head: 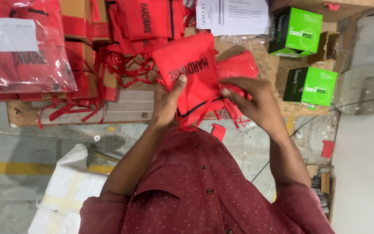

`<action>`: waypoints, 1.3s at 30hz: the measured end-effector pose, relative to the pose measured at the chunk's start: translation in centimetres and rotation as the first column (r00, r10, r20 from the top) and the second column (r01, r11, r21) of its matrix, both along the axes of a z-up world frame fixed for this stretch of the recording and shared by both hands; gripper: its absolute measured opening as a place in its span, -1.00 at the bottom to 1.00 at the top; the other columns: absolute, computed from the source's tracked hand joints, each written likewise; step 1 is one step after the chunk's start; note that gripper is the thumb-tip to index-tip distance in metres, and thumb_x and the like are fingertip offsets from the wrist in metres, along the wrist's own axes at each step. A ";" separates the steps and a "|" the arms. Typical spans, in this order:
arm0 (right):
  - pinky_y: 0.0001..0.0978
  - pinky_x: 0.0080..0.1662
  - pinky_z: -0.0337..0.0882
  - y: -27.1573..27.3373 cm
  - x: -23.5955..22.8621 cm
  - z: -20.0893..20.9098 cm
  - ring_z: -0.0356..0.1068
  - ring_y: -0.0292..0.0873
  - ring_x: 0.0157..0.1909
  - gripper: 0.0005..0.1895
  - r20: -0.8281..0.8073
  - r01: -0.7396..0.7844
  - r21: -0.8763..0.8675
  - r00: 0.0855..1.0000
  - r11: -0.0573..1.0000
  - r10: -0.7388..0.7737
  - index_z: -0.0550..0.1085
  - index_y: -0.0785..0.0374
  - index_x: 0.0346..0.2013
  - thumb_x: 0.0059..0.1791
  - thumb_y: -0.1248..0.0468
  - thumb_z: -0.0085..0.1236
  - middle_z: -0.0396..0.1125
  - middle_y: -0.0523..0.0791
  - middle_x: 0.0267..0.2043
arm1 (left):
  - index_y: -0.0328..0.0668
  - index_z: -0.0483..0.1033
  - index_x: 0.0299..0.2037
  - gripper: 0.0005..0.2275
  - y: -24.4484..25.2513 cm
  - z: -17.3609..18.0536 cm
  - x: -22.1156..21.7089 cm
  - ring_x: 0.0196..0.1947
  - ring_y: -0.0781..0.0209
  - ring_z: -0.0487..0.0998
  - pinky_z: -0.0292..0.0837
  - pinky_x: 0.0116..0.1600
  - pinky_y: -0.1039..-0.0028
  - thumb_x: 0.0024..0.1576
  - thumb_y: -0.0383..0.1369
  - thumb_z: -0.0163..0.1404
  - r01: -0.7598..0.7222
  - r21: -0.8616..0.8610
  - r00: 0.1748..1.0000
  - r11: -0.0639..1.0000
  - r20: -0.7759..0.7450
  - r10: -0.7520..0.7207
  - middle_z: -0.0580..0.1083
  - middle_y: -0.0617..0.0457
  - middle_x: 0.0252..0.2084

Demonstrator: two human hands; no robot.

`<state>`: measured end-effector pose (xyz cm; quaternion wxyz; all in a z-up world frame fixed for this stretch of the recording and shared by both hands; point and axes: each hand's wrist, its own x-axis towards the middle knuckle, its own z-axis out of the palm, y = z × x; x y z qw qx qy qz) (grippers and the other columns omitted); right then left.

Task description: Packing red cloth bags into plastic protective sleeves and organizing them.

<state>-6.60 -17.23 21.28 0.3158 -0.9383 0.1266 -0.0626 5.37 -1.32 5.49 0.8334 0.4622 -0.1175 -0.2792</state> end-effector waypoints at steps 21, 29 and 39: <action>0.00 -0.32 0.36 1.3 4.7 -2.7 0.42 0.17 -0.38 -0.89 -0.094 -0.185 -0.439 0.983 0.879 0.160 0.50 0.28 -0.33 -0.07 0.29 0.22 0.40 0.05 -0.42 | -0.26 0.54 -0.09 -0.72 0.7 -2.1 -4.4 -0.19 0.40 0.52 0.48 -0.08 0.48 0.08 -0.34 0.30 0.283 -0.008 0.956 0.959 -0.073 -0.283 0.54 0.16 -0.20; -0.09 -0.21 0.48 -2.6 4.7 -3.8 0.48 0.02 -0.27 -0.87 -0.216 -0.308 -0.216 0.940 0.927 0.262 0.52 0.28 -0.17 0.02 0.31 0.24 0.45 -0.01 -0.29 | -0.29 0.56 -0.04 -0.71 0.7 -1.6 -4.4 -0.19 0.36 0.58 0.54 -0.05 0.44 0.05 -0.45 0.27 0.294 -0.025 0.938 0.955 -0.186 -0.294 0.59 0.11 -0.18; -0.19 0.17 0.48 -0.9 -2.5 -14.8 0.19 0.04 0.41 0.46 -0.066 0.373 0.470 0.918 0.800 -0.390 -0.25 0.17 0.59 -0.31 0.14 0.62 -0.10 0.08 0.54 | -0.30 0.54 0.02 -0.68 0.3 -2.9 -4.8 -0.12 0.35 0.60 0.55 0.02 0.43 0.04 -0.52 0.23 0.295 0.004 0.930 0.955 -0.230 -0.286 0.60 0.08 -0.11</action>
